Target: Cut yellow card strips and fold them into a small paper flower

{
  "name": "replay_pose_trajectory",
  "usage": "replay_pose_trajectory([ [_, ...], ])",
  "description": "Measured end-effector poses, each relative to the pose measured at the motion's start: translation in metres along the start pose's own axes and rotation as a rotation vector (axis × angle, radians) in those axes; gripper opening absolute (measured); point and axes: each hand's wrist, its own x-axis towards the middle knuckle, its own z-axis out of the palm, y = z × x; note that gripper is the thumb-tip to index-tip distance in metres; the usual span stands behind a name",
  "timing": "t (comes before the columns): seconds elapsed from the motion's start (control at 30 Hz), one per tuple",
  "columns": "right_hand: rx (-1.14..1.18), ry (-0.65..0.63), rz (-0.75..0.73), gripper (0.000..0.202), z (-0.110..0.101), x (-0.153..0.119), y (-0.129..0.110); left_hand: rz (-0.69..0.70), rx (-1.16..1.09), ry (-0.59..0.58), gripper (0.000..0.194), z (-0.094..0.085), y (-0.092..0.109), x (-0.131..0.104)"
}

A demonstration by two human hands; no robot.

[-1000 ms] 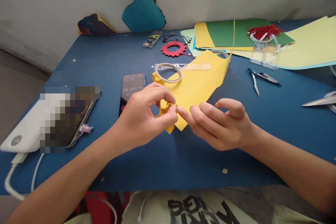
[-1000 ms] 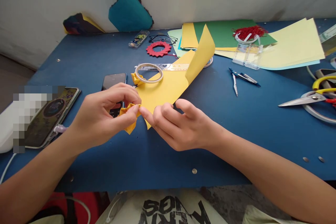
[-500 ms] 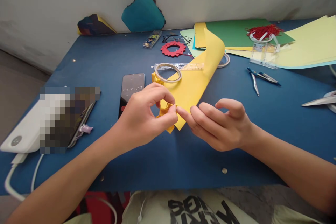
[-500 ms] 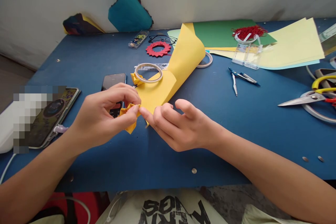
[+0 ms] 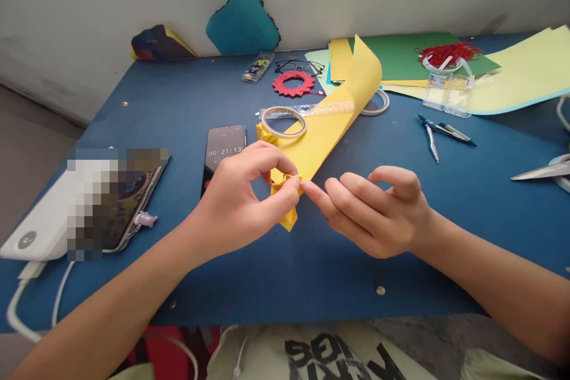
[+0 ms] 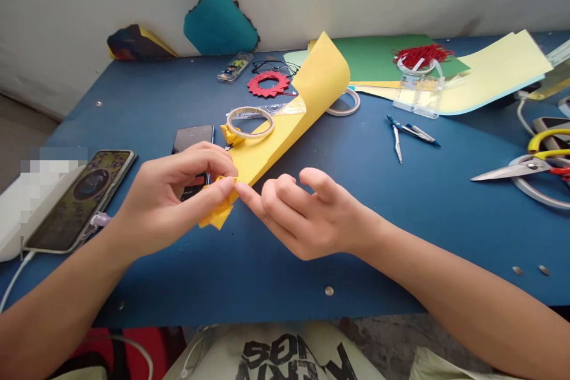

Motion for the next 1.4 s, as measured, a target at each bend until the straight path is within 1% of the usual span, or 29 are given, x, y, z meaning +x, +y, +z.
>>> replay_pose_trajectory([
  [0.1, 0.015, 0.017, -0.006, 0.026, -0.0018, 0.0017, 0.0004, 0.017, -0.041, -0.041, 0.011, -0.0035, 0.0019, -0.0003],
  [0.23, 0.009, 0.006, -0.023, 0.025, -0.0041, 0.0035, 0.0012, 0.031, -0.057, -0.065, 0.01, -0.0051, 0.0011, -0.0008],
  [0.43, -0.013, -0.012, -0.028, 0.024, -0.005, 0.0029, 0.0012, 0.043, -0.038, -0.021, 0.007, -0.0028, -0.0009, -0.0006],
  [0.63, -0.021, -0.023, -0.027, 0.023, -0.0053, 0.0017, 0.0017, 0.032, -0.074, -0.037, 0.009, -0.0041, -0.0013, -0.002],
  [0.83, -0.015, -0.031, -0.036, 0.023, -0.0063, 0.001, 0.0022, 0.07, -0.044, -0.01, 0.009, -0.0009, -0.0006, -0.0025],
  [0.97, -0.023, -0.019, -0.02, 0.027, -0.0061, -0.0001, 0.002, 0.088, -0.021, 0.01, 0.01, 0.0013, -0.0013, -0.0014],
  [1.4, -0.02, 0.005, 0.008, 0.026, -0.0033, -0.0007, 0.0017, 0.05, -0.02, 0.041, 0.009, 0.0036, -0.0037, -0.0017],
])
